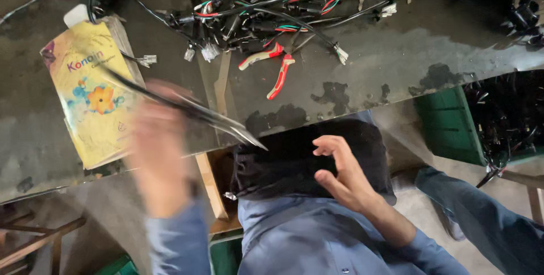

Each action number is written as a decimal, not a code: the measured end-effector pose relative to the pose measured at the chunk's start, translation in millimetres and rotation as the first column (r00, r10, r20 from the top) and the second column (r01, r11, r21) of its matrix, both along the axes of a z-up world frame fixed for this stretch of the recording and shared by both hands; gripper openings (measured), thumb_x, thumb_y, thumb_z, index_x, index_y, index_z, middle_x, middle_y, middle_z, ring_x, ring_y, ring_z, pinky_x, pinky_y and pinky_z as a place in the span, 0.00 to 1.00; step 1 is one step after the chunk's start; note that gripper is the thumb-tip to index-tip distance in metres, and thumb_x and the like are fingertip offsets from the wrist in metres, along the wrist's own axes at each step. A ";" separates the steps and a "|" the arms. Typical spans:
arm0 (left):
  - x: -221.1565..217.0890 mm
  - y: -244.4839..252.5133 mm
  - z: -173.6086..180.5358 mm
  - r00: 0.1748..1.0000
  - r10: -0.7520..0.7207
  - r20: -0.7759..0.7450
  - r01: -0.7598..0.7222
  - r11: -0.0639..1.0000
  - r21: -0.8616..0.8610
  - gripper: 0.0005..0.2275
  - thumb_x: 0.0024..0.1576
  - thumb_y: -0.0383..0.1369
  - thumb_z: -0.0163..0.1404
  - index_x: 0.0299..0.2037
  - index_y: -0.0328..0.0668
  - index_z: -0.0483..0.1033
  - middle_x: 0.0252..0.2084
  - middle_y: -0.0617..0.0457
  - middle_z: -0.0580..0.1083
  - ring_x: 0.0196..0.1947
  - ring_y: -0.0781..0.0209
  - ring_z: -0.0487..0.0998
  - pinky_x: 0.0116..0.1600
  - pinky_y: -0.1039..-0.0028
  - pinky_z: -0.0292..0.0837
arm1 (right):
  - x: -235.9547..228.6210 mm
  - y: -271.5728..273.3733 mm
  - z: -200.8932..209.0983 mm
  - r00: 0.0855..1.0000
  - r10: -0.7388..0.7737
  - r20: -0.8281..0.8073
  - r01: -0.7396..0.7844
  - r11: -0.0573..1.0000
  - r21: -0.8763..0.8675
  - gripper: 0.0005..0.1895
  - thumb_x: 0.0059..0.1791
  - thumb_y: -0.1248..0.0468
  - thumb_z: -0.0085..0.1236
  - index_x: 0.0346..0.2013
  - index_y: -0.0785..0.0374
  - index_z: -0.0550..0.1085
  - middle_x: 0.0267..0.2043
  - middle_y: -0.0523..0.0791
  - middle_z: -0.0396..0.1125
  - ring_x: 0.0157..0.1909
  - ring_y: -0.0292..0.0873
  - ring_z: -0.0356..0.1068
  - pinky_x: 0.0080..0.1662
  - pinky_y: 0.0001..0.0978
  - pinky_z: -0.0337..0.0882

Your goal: The person repeatedly strips the outer insulation from black electrical wires using red-handled pliers. After stripping each wire, the person places it on a growing pile on the table. The task continues for the duration of the clip.

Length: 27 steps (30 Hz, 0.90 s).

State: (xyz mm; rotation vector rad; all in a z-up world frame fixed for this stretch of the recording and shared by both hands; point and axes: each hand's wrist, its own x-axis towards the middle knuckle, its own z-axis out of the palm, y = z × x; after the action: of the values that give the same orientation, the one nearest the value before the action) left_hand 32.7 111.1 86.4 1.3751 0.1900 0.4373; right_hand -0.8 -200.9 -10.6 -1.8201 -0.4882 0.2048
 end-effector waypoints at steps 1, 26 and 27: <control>-0.7 5.7 -6.9 0.999 0.025 0.028 -0.030 0.979 0.202 0.11 0.72 0.33 0.48 0.53 0.29 0.69 0.54 0.45 0.72 0.53 0.54 0.72 0.63 0.66 0.70 | 0.8 -1.7 1.9 1.000 -0.018 0.000 0.018 1.000 -0.023 0.27 0.50 0.62 0.57 0.61 0.68 0.64 0.54 0.49 0.62 0.54 0.45 0.64 0.60 0.37 0.64; -41.0 -144.9 -39.8 0.893 -0.334 -0.303 0.439 0.798 0.412 0.07 0.63 0.28 0.49 0.46 0.34 0.78 0.34 0.43 0.77 0.31 0.48 0.79 0.37 0.66 0.73 | 67.6 -2.7 58.3 0.872 -0.018 -0.490 0.400 0.603 0.690 0.14 0.57 0.58 0.46 0.42 0.67 0.71 0.48 0.51 0.68 0.50 0.46 0.68 0.55 0.41 0.69; -45.6 -146.1 -45.9 0.900 -0.321 -0.294 0.423 0.805 0.417 0.08 0.63 0.28 0.49 0.48 0.34 0.77 0.35 0.43 0.77 0.33 0.47 0.79 0.38 0.65 0.73 | 59.2 1.5 61.3 0.944 0.118 -0.309 0.110 0.769 0.630 0.15 0.57 0.58 0.45 0.40 0.68 0.70 0.51 0.52 0.66 0.54 0.46 0.66 0.57 0.41 0.65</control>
State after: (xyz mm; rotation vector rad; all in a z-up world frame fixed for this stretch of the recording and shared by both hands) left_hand -12.9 -35.0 40.5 1.8974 -0.0280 -0.0074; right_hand 58.4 -199.4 50.7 -1.0739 -0.2689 0.3007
